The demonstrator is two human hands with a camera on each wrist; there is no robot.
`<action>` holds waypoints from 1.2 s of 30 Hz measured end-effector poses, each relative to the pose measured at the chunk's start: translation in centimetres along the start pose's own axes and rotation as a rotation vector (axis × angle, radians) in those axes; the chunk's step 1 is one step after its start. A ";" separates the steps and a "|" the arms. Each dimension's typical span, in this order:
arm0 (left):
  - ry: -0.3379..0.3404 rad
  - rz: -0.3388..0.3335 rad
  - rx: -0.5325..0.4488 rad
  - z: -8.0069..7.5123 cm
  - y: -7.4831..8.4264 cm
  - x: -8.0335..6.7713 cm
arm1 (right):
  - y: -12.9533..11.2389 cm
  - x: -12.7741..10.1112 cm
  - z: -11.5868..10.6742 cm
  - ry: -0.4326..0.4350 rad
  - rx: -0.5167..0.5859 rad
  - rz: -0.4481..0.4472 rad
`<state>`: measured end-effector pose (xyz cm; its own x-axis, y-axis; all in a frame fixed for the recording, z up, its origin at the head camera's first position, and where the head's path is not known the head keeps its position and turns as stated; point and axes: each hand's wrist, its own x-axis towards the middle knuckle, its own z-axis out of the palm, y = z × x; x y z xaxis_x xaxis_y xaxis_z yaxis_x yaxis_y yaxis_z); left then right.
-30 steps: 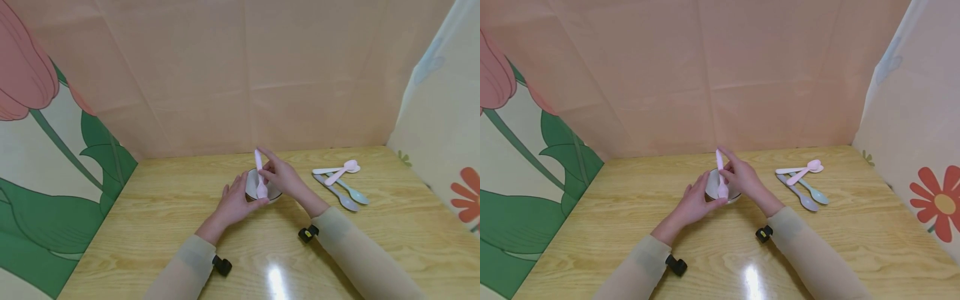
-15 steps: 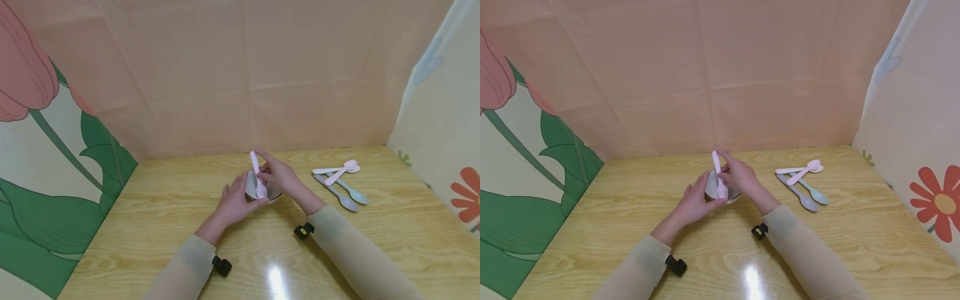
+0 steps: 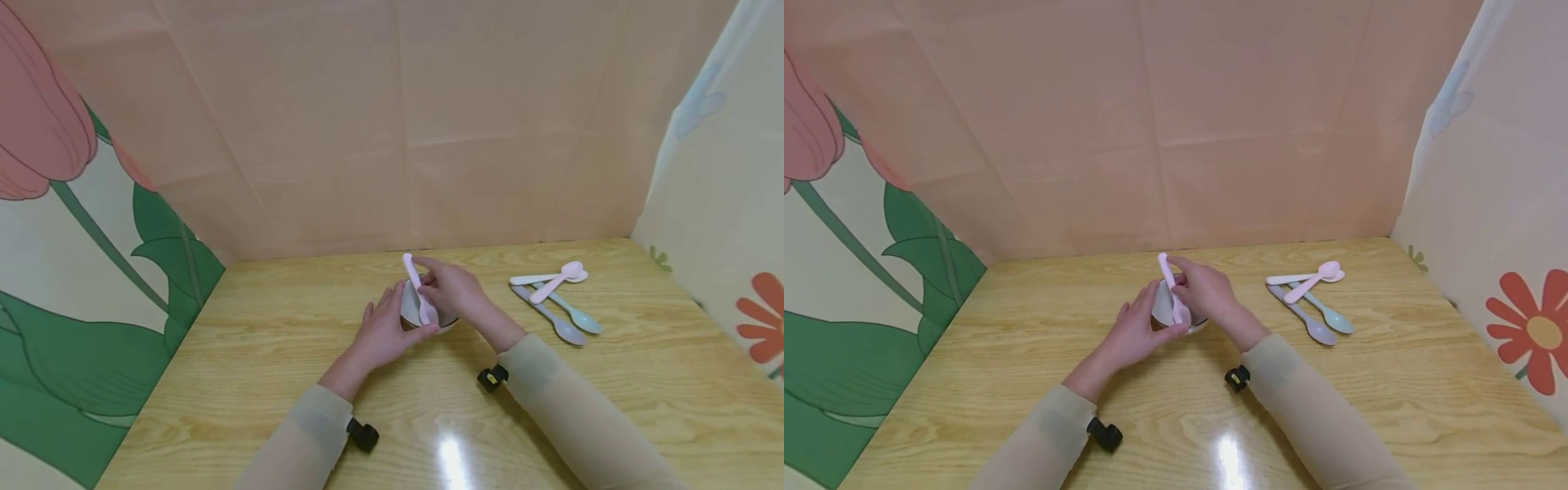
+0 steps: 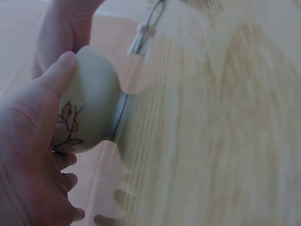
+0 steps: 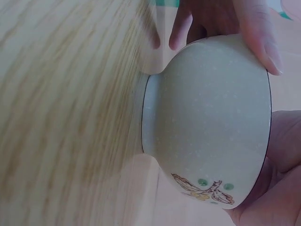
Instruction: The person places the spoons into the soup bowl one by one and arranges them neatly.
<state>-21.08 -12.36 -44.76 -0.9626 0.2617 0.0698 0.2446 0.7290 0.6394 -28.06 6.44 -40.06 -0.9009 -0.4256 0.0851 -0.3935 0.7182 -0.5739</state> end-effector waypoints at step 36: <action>0.008 -0.006 0.005 -0.3 0.4 -0.3 | 1.6 -1.4 -3.2 0.108 0.136 -0.069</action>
<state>-20.69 -12.36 -44.34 -0.9649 0.2524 0.0725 0.2397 0.7336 0.6359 -27.98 9.93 -38.46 -0.8898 -0.4045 0.2112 -0.4335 0.6049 -0.6679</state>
